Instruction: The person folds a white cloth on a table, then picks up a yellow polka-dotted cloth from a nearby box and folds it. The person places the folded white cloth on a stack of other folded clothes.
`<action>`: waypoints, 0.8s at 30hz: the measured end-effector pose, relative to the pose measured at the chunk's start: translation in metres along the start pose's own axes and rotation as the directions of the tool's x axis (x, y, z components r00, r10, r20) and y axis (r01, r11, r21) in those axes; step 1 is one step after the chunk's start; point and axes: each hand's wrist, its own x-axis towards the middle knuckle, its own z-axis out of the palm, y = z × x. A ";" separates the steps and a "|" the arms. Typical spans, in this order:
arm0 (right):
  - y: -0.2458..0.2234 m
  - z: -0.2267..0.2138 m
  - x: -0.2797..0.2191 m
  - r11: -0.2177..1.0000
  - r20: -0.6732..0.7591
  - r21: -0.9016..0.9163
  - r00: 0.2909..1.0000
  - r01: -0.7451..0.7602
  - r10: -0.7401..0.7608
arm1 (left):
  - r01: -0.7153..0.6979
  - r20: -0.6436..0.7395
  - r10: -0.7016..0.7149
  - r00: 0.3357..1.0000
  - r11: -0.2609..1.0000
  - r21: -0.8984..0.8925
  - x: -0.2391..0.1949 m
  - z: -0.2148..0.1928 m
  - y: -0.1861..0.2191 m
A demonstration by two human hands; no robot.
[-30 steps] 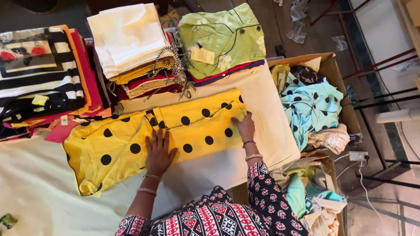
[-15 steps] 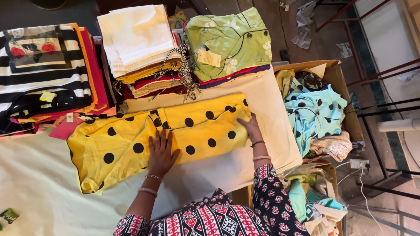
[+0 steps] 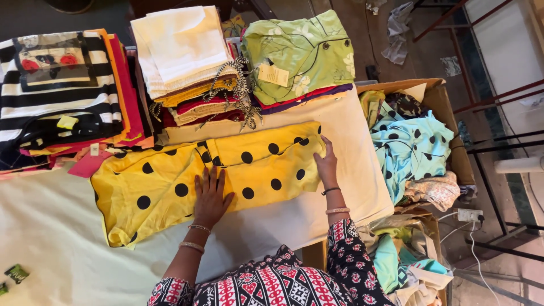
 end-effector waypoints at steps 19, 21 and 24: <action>-0.064 0.025 -0.029 0.995 0.039 0.019 0.994 0.102 -0.102 | 0.013 -0.025 -0.017 1.000 0.989 -0.146 -0.001 -0.003 -0.004; -0.089 0.038 -0.043 0.995 0.070 0.051 0.993 0.088 -0.091 | 0.013 -0.062 -0.026 0.998 0.979 -0.204 -0.002 -0.002 -0.007; -0.125 0.073 -0.071 0.994 0.162 0.049 0.982 0.094 -0.101 | 0.126 0.014 -0.154 0.988 0.752 -0.647 -0.002 0.004 -0.016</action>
